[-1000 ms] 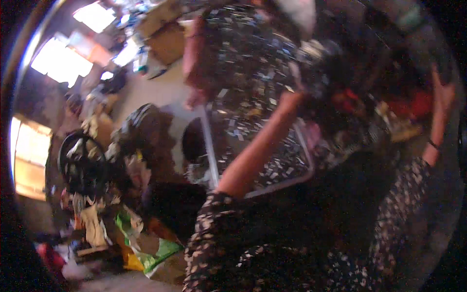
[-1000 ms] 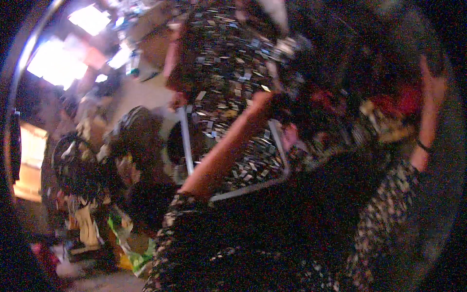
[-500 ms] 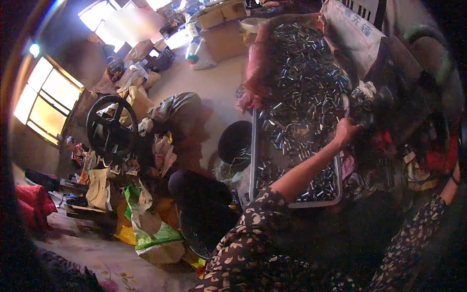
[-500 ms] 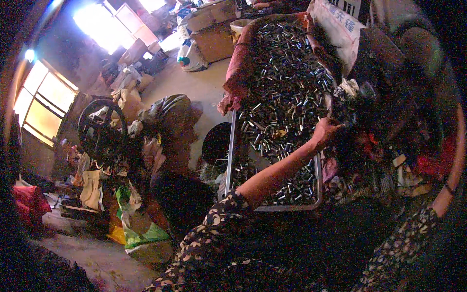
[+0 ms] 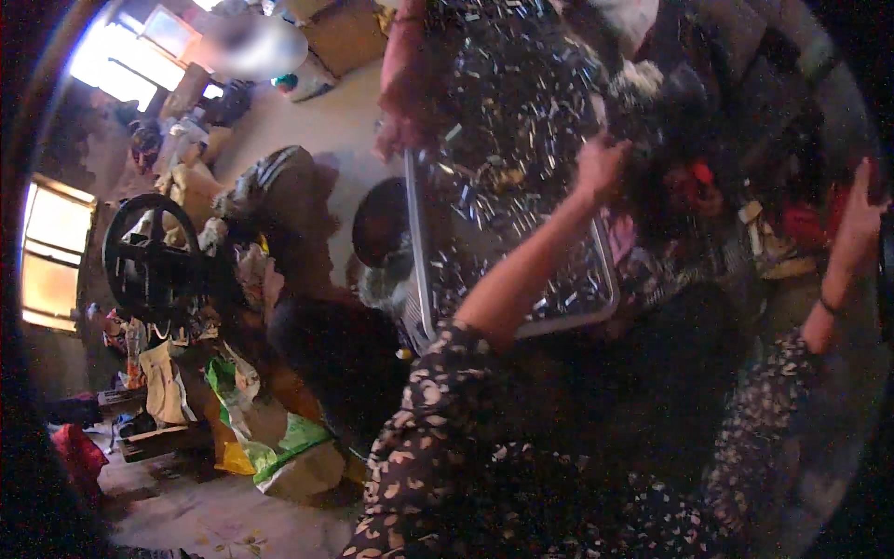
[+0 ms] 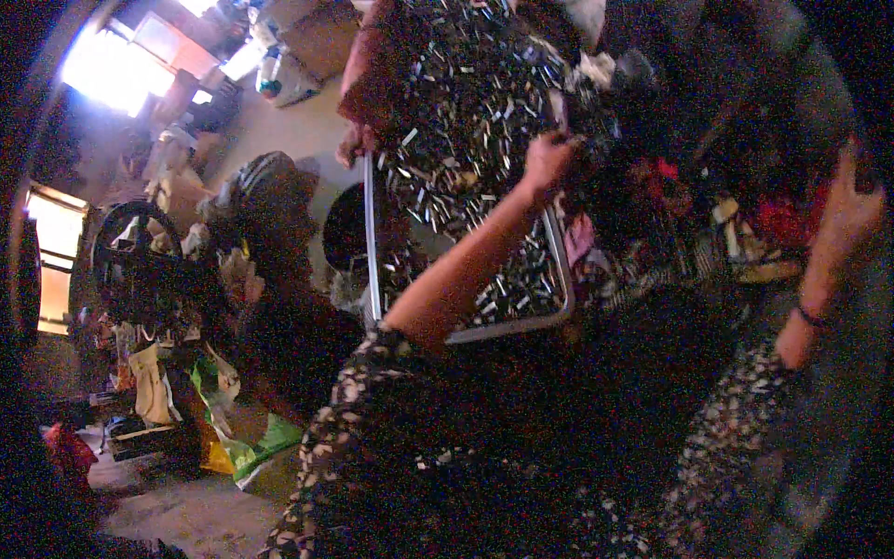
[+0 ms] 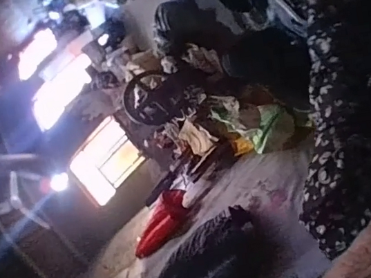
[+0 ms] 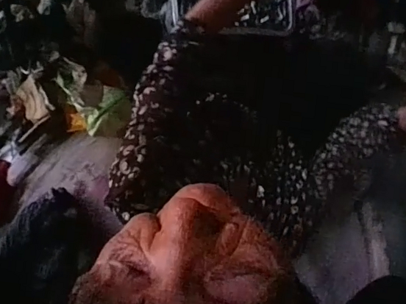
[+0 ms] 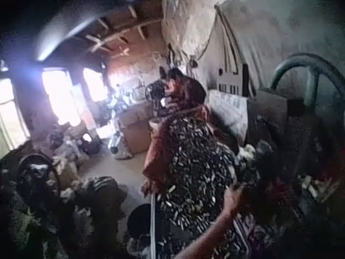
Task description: The person sorts small metal components by hand in a large plastic bin.
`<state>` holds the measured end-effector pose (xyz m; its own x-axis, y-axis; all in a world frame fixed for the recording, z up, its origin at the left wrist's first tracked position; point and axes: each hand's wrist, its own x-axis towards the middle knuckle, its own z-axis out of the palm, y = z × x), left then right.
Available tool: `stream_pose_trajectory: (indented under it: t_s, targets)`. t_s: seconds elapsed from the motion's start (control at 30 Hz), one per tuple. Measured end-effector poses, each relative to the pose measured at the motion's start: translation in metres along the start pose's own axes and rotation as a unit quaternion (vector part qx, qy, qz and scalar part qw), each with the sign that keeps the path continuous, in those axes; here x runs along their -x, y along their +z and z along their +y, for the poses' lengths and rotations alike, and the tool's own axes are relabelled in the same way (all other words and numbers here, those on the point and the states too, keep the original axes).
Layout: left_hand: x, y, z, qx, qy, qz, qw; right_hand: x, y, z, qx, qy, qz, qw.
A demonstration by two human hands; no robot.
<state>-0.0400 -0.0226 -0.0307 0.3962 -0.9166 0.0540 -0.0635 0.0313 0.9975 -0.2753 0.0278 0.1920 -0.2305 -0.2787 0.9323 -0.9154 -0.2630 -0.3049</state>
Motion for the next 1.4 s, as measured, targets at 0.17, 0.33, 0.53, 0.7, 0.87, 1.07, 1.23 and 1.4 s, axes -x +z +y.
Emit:
stream_pose_trajectory:
  t_s: [0.17,0.33,0.53,0.7,0.87,1.07,1.23,1.4]
  targets:
    - [0.022,-0.091,0.013,0.308,-0.248,-0.138,0.908,0.091,0.008,-0.067,-0.210,-0.179,-0.217,0.936]
    - [0.057,-0.180,0.019,0.368,-0.207,-0.019,0.906,0.204,0.049,-0.130,-0.359,-0.156,-0.489,0.780]
    - [0.088,-0.248,0.034,0.562,-0.284,0.042,0.776,0.277,0.085,-0.178,-0.307,-0.329,-0.499,0.741]
    - [0.098,-0.269,0.033,0.629,-0.329,0.063,0.702,0.299,0.098,-0.197,-0.258,-0.480,-0.473,0.692]
    - [0.101,-0.273,0.023,0.575,-0.298,0.026,0.761,0.289,0.106,-0.201,-0.285,-0.517,-0.471,0.656]
    - [0.097,-0.241,0.017,-0.001,-0.158,-0.089,0.983,0.260,0.101,-0.178,-0.464,0.009,-0.553,0.692]
    - [0.096,-0.201,0.010,-0.479,0.067,-0.169,0.859,0.256,0.078,-0.142,-0.496,0.139,-0.549,0.659]
    - [0.098,-0.177,0.007,-0.701,0.183,-0.200,0.660,0.260,0.069,-0.126,-0.472,0.220,-0.577,0.629]
